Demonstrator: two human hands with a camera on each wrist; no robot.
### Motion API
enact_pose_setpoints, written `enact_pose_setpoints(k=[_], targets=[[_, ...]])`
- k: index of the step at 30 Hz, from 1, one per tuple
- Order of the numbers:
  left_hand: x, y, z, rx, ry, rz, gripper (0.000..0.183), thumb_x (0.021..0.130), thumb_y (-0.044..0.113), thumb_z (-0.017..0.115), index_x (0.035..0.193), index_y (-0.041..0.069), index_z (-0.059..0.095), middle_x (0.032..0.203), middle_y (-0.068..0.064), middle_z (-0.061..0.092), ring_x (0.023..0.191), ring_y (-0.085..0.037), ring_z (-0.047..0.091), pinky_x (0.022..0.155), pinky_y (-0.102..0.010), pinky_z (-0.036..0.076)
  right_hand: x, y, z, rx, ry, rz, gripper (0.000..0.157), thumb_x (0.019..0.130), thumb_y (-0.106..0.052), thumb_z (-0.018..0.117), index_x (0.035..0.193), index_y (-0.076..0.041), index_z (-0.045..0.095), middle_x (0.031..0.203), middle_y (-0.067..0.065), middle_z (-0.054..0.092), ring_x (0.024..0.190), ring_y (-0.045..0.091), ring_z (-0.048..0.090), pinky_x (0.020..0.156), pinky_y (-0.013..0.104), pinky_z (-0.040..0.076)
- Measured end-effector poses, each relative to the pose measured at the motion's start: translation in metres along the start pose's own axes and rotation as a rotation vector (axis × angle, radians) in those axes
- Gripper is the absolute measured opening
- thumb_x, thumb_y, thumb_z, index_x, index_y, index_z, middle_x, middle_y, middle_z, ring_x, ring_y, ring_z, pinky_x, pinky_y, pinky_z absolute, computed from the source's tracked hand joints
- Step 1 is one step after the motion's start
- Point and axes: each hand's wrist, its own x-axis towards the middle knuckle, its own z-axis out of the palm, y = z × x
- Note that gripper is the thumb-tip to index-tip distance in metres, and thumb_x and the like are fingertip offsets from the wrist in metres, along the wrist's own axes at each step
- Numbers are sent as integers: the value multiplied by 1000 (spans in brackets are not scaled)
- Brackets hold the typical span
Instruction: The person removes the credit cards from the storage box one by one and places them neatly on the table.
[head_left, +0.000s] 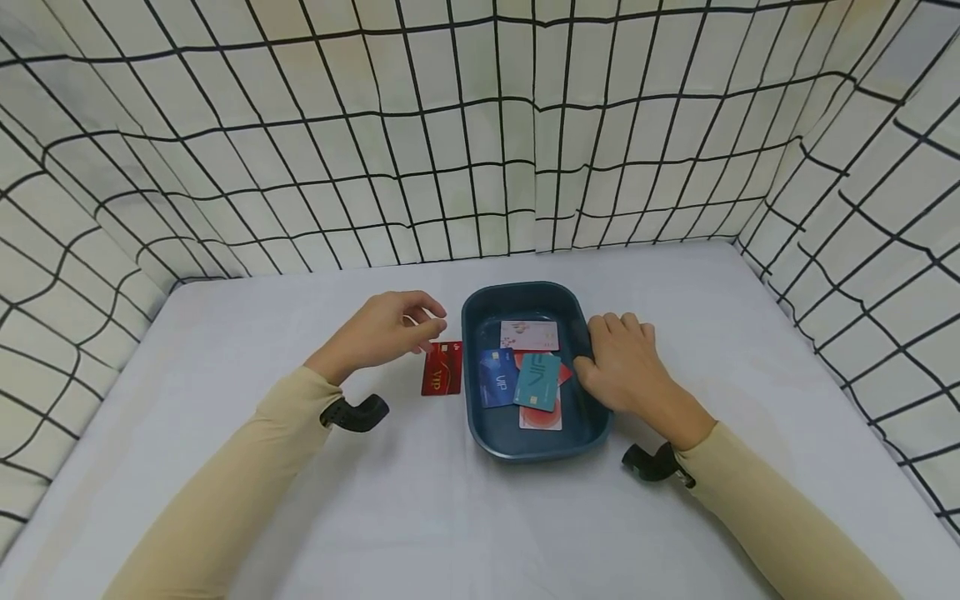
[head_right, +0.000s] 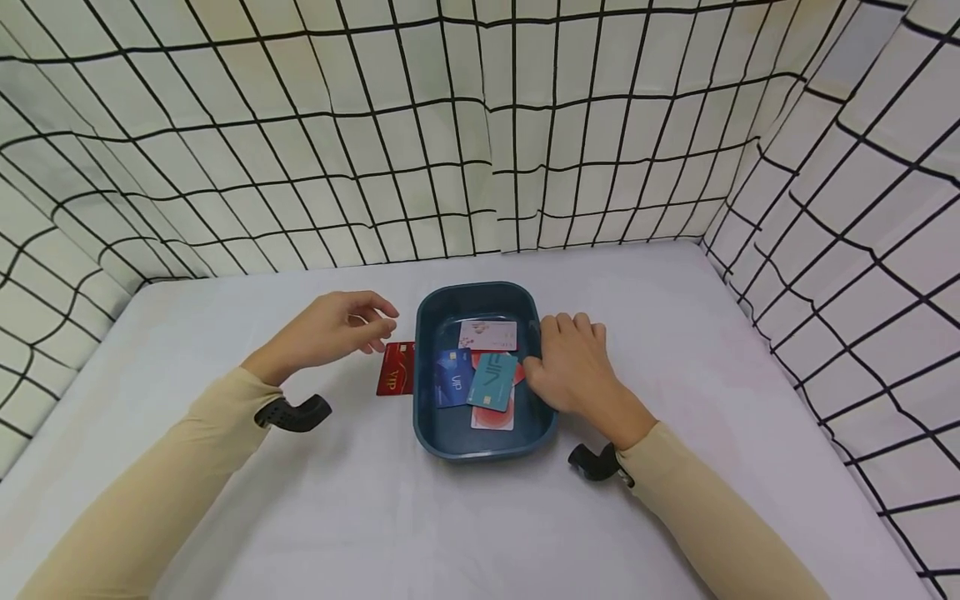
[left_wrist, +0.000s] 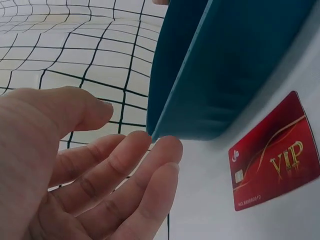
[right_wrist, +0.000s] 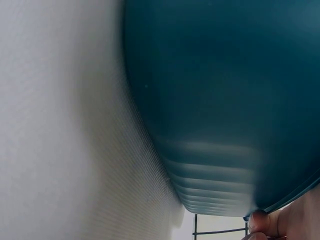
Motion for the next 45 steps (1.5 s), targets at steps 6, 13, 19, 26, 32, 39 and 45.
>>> enact_pose_setpoints(k=[6, 13, 19, 26, 32, 39, 45], targets=[[6, 7, 1, 16, -1, 65, 35, 101, 34, 62, 127, 12, 67, 108, -10, 76, 86, -24, 75, 81, -37, 61, 2, 1, 0, 1, -1, -4, 22, 91, -24, 51, 98, -4, 54, 86, 9, 49, 87, 30, 40, 77, 43, 25], [13, 20, 2, -44, -47, 108, 30, 102, 33, 62, 125, 13, 67, 101, -7, 76, 87, -27, 75, 81, -37, 62, 2, 2, 1, 4, -3, -6, 19, 91, -24, 51, 95, -5, 52, 85, 9, 48, 86, 29, 39, 76, 42, 25], [21, 33, 7, -125, -93, 128, 28, 102, 28, 64, 123, 11, 68, 101, -9, 75, 90, -24, 77, 85, -44, 64, 1, 3, 1, 4, 2, -5, 21, 90, -24, 51, 97, -4, 53, 86, 9, 49, 85, 29, 39, 76, 42, 25], [31, 44, 14, -154, -141, 142, 29, 102, 27, 64, 124, 9, 68, 100, -9, 75, 94, -29, 76, 84, -44, 64, 2, 4, 1, 5, -3, -3, 20, 90, -24, 52, 96, -5, 53, 86, 9, 49, 85, 29, 39, 75, 41, 24], [41, 53, 17, -120, -161, 173, 28, 103, 27, 63, 123, 10, 67, 100, -8, 75, 96, -32, 77, 84, -34, 64, 2, 5, 1, 1, -4, -2, 19, 90, -24, 53, 95, -5, 53, 86, 9, 48, 84, 28, 39, 75, 41, 24], [57, 62, 20, -136, -199, 191, 29, 102, 28, 63, 125, 9, 66, 108, -13, 75, 99, -33, 75, 90, -45, 63, 2, 6, 0, 6, -3, -2, 19, 90, -24, 52, 93, -6, 52, 85, 9, 48, 84, 28, 39, 74, 41, 24], [69, 59, 30, -117, -274, 171, 31, 103, 27, 62, 127, 8, 64, 120, -18, 73, 103, -32, 74, 94, -43, 62, 2, 4, -1, 11, -9, -5, 23, 91, -26, 53, 99, -4, 54, 87, 8, 50, 86, 29, 40, 76, 42, 26]])
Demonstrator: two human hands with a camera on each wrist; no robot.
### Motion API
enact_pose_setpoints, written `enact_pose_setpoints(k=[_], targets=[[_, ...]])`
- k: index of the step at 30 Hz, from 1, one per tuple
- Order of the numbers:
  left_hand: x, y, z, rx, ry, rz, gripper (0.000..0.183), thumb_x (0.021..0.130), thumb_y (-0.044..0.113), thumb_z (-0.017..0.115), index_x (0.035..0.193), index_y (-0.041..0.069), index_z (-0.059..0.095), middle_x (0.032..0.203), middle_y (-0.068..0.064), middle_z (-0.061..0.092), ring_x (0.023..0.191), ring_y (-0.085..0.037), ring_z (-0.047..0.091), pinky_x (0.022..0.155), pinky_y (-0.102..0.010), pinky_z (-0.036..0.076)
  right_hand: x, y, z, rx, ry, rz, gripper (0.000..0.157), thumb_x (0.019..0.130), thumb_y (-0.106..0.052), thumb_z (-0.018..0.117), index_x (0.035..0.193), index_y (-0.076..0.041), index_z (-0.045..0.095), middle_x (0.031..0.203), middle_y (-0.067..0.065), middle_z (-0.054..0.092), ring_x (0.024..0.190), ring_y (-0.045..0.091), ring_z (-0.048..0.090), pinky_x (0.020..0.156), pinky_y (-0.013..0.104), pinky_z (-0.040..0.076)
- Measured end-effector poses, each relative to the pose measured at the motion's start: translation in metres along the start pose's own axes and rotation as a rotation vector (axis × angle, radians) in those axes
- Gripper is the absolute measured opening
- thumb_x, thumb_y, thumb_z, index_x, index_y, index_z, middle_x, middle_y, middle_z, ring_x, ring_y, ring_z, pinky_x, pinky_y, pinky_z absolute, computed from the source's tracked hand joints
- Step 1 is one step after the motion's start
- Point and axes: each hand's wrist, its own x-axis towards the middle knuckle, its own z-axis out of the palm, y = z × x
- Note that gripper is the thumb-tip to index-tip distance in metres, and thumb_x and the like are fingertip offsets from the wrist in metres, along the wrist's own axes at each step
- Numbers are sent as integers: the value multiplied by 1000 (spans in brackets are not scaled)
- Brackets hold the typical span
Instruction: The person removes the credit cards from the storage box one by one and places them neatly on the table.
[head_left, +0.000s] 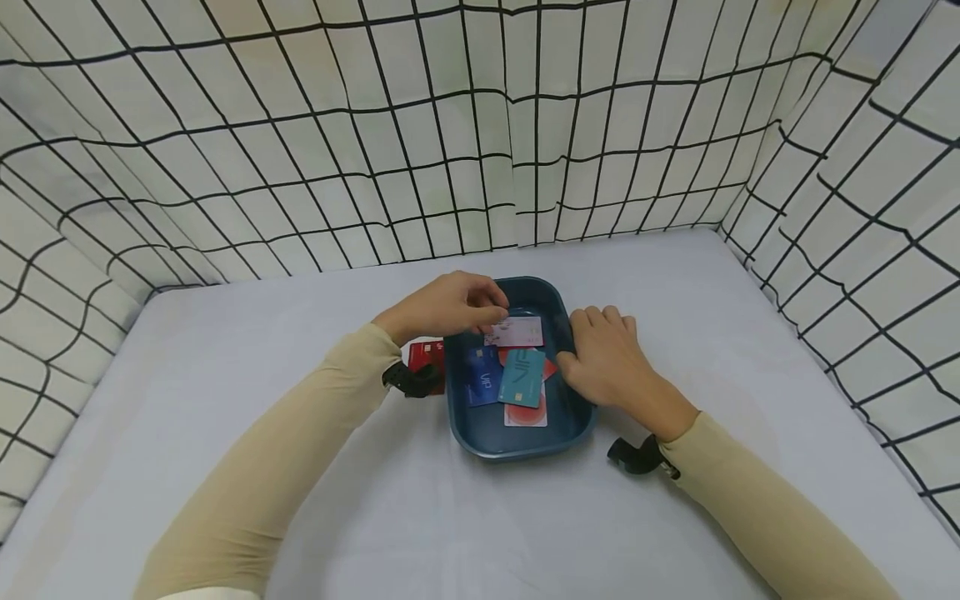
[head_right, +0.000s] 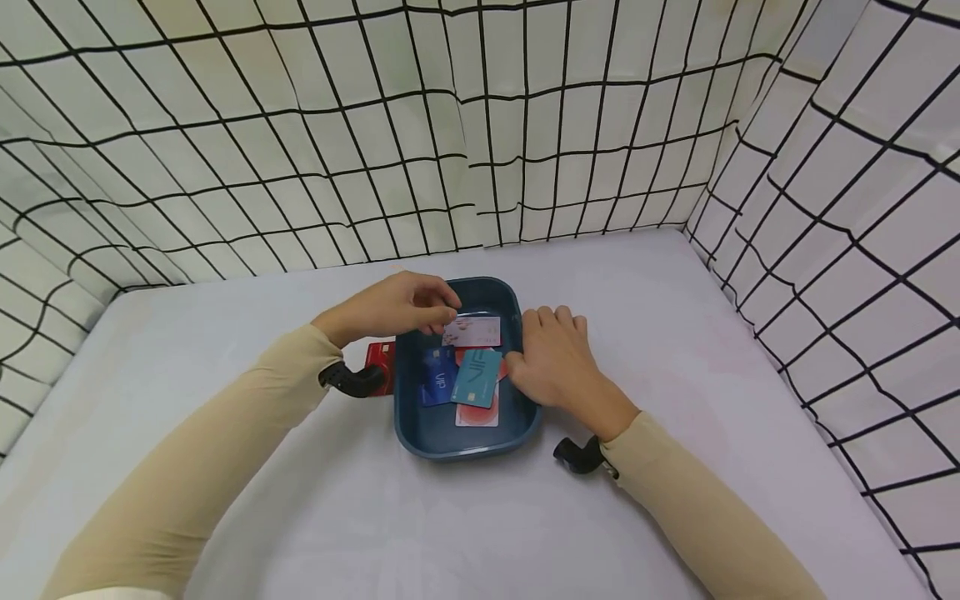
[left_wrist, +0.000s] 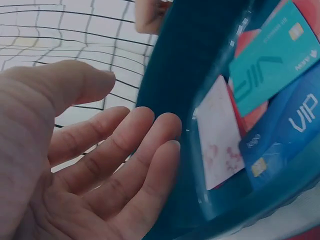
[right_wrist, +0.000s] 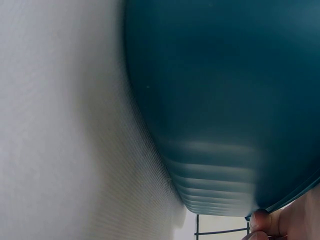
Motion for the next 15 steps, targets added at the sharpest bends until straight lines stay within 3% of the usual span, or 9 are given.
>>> enact_pose_setpoints(k=[10, 15], targets=[[8, -4, 13, 39, -132, -59, 39, 102, 34, 62, 132, 8, 63, 115, -14, 74, 93, -21, 74, 87, -34, 63, 1, -1, 0, -3, -12, -3, 28, 91, -27, 54, 105, -3, 55, 90, 9, 51, 89, 29, 40, 78, 42, 28], [14, 3, 21, -42, -192, -161, 42, 103, 33, 61, 133, 3, 59, 113, -17, 75, 92, -22, 77, 82, -32, 65, 1, 0, 0, -6, -8, 0, 26, 91, -28, 54, 102, -4, 54, 89, 9, 50, 87, 29, 40, 77, 42, 26]])
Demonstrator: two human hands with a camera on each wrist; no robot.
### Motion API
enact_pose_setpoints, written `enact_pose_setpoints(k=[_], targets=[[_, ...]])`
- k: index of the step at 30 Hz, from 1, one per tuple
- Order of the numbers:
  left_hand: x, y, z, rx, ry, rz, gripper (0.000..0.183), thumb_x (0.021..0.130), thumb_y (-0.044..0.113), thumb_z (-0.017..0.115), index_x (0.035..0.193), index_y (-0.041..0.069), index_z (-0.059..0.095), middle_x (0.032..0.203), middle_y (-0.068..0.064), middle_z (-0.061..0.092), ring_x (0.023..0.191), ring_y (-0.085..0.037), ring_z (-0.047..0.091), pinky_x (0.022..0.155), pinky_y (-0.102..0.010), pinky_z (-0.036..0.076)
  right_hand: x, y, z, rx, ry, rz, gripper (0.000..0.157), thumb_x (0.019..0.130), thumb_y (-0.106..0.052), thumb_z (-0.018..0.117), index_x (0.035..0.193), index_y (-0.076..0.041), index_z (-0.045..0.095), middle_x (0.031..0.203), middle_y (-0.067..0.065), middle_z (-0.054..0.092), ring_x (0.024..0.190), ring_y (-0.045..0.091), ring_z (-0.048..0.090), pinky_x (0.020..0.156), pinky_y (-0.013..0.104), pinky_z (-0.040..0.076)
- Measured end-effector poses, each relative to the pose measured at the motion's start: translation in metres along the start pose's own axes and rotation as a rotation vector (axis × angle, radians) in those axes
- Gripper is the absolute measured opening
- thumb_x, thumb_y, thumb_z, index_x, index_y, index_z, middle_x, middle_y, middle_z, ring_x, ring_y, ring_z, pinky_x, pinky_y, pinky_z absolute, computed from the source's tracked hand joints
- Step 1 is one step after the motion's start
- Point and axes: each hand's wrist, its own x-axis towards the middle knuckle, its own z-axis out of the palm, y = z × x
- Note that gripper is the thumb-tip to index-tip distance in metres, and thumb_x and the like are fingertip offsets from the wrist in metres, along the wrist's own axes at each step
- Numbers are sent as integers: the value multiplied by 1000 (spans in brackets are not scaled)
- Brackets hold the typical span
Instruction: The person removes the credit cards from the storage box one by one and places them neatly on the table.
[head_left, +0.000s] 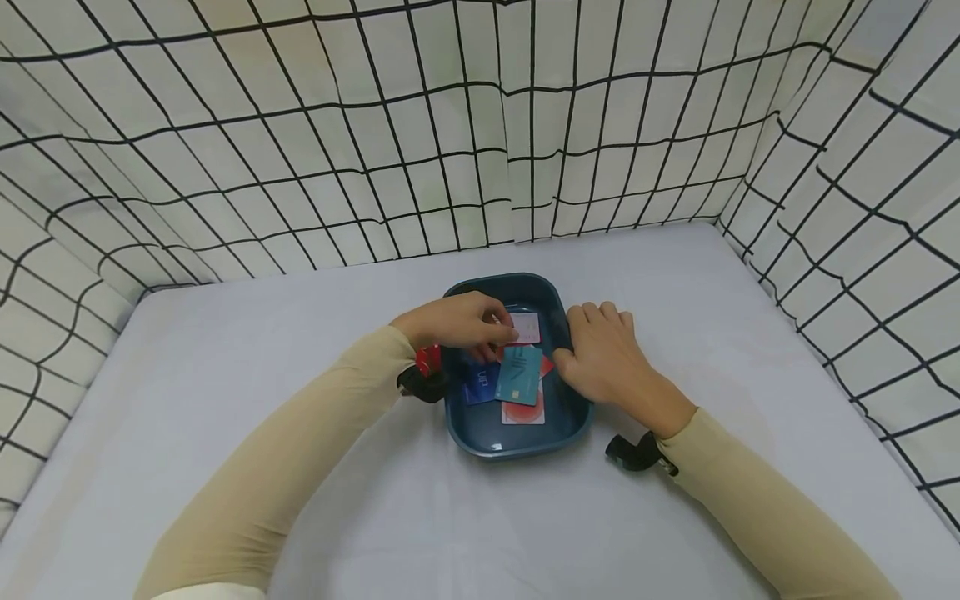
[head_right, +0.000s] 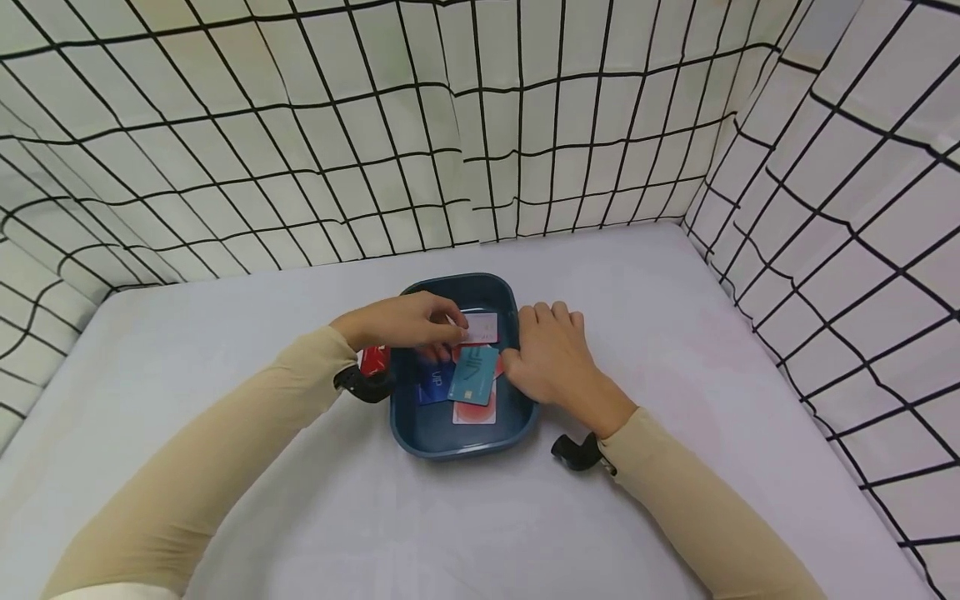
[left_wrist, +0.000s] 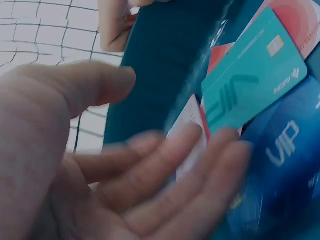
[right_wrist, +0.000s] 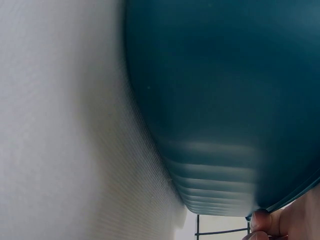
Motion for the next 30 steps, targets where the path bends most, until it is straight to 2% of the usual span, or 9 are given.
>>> enact_pose_setpoints(k=[5, 9, 15, 22, 30], targets=[[4, 8, 9, -65, -13, -133, 51, 103, 33, 60, 140, -1, 53, 114, -19, 73, 96, -26, 77, 76, -34, 66, 0, 1, 1, 4, 0, 1, 25, 91, -28, 54, 101, -5, 54, 88, 9, 50, 87, 29, 40, 76, 42, 26], [6, 11, 14, -61, 7, -182, 52, 104, 35, 60, 139, -3, 54, 115, -18, 71, 97, -26, 77, 73, -33, 66, 0, 1, 2, 9, 5, -3, 25, 92, -28, 54, 101, -4, 55, 88, 9, 50, 86, 29, 40, 77, 42, 27], [9, 9, 18, -60, 40, -192, 47, 104, 36, 60, 131, -2, 60, 112, -18, 72, 92, -25, 77, 71, -32, 65, 0, 1, 1, 5, 7, -6, 26, 91, -28, 54, 101, -4, 55, 88, 9, 51, 88, 29, 41, 78, 43, 28], [8, 10, 20, -80, 56, -201, 48, 103, 38, 60, 130, -2, 60, 112, -18, 72, 92, -25, 77, 71, -32, 65, 0, 0, 0, 8, -9, 1, 30, 92, -29, 54, 106, -3, 55, 90, 9, 51, 90, 30, 41, 79, 44, 29], [7, 11, 22, -119, 81, -200, 49, 102, 38, 58, 130, -2, 61, 110, -17, 72, 90, -24, 77, 74, -32, 66, 0, 1, 0, 15, -4, -2, 27, 91, -29, 53, 101, -5, 54, 89, 9, 50, 87, 29, 40, 77, 42, 27]])
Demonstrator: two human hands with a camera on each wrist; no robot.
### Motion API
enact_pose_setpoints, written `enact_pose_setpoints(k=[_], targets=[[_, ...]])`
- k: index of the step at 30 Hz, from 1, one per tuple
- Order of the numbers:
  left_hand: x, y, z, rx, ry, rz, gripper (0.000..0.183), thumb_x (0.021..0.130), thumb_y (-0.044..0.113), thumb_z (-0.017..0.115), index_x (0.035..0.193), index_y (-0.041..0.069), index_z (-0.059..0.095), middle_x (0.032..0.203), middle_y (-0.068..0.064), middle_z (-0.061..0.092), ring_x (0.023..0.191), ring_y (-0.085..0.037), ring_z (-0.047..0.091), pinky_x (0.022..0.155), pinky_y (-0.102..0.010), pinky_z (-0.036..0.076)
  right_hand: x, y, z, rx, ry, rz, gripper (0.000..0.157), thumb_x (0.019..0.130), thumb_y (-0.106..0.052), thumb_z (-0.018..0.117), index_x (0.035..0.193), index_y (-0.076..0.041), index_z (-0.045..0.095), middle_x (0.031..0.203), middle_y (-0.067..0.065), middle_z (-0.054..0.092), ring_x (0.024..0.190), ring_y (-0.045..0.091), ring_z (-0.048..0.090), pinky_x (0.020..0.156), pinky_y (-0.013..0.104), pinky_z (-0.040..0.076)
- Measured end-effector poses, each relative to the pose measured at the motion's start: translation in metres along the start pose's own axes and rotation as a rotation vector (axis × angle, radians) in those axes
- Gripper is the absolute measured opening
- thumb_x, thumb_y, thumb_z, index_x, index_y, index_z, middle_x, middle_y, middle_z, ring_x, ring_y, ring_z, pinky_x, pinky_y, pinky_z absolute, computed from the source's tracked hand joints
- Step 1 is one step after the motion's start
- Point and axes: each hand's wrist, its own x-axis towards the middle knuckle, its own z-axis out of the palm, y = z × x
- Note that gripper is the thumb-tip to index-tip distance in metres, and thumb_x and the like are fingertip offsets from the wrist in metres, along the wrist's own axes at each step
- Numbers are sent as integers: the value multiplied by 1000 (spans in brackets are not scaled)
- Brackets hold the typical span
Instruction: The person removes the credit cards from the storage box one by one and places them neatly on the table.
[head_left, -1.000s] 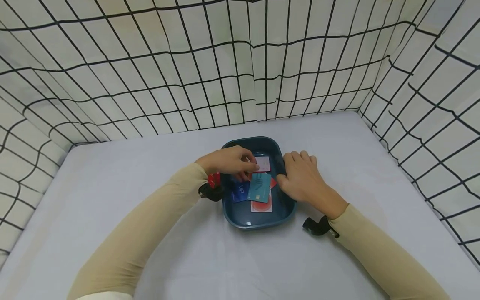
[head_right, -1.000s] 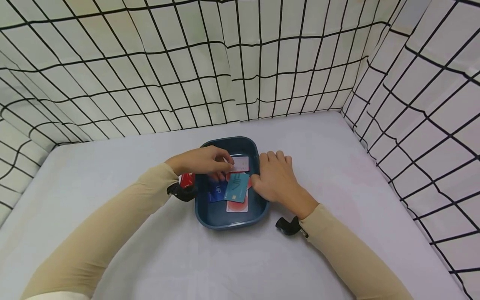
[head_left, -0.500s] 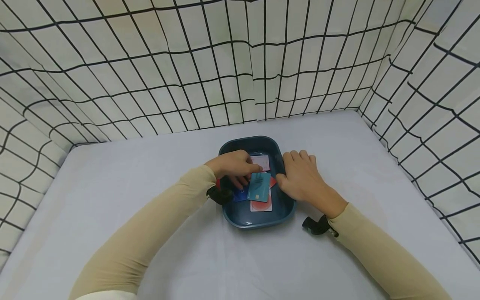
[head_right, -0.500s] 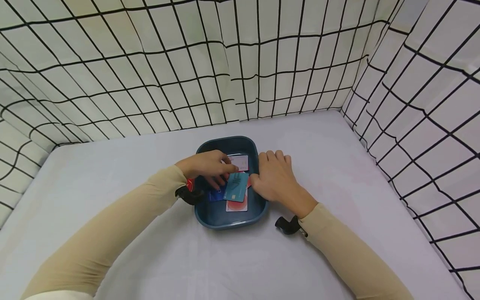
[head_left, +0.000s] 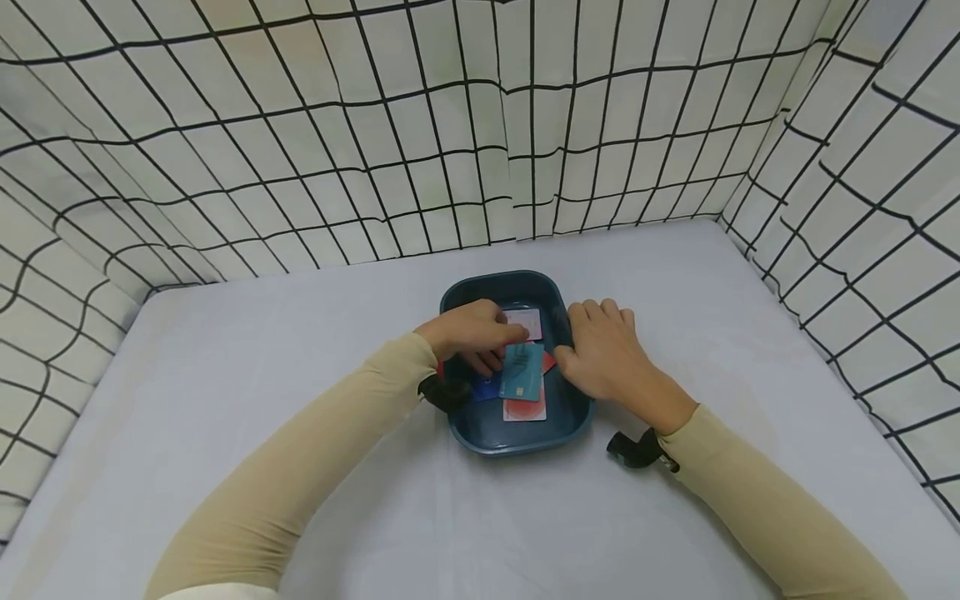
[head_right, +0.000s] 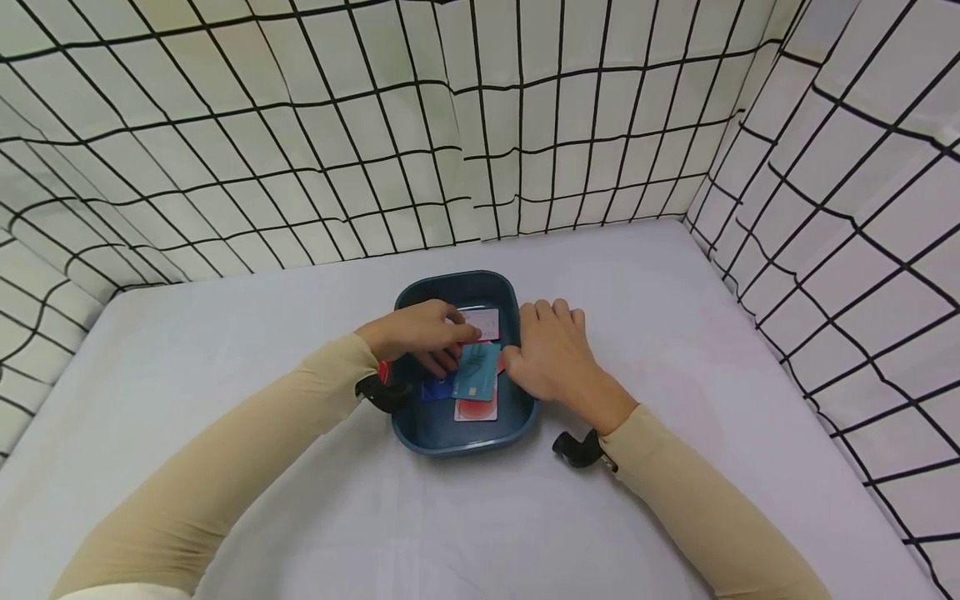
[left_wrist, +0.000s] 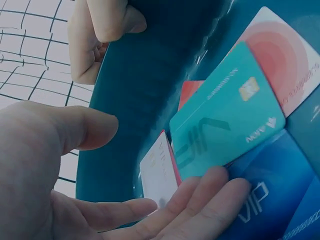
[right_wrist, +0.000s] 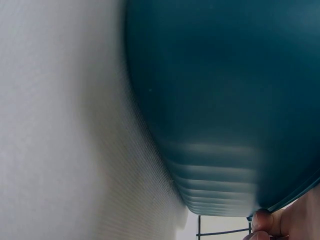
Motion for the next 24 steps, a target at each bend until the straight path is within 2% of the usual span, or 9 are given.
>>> enact_pose_setpoints(k=[6, 12, 16, 20, 24], targets=[[3, 2, 4, -57, 15, 4, 51, 102, 36, 58, 136, -2, 56, 109, -16, 68, 90, -24, 76, 76, -32, 66, 0, 2, 0, 4, 0, 6, 27, 91, -31, 52, 99, -6, 54, 89, 9, 50, 87, 29, 40, 77, 43, 27], [6, 1, 6, -57, 40, 19, 53, 103, 34, 57, 140, -4, 52, 98, -13, 67, 84, -21, 75, 76, -32, 65, 1, 2, 0, 10, -4, 4, 25, 90, -31, 52, 98, -7, 53, 88, 8, 51, 87, 29, 40, 78, 43, 27], [8, 0, 6, -55, 44, 52, 50, 104, 30, 58, 141, -4, 53, 100, -17, 69, 81, -20, 73, 77, -32, 65, 1, 2, 0, 14, -5, 2, 25, 91, -31, 52, 98, -7, 53, 88, 8, 51, 87, 29, 40, 78, 43, 27], [12, -2, 8, 9, 22, 96, 48, 102, 23, 62, 142, -2, 53, 119, -20, 68, 83, -18, 71, 79, -29, 65, 2, 2, 0, 3, -1, 7, 24, 90, -29, 52, 98, -6, 54, 88, 9, 51, 87, 29, 41, 78, 43, 28], [16, -4, 13, 166, 32, 135, 46, 98, 19, 68, 140, 3, 57, 131, -18, 65, 87, -17, 71, 88, -31, 63, 2, 1, 0, 5, -9, 8, 27, 91, -29, 51, 101, -5, 54, 90, 9, 52, 89, 29, 41, 79, 44, 29]])
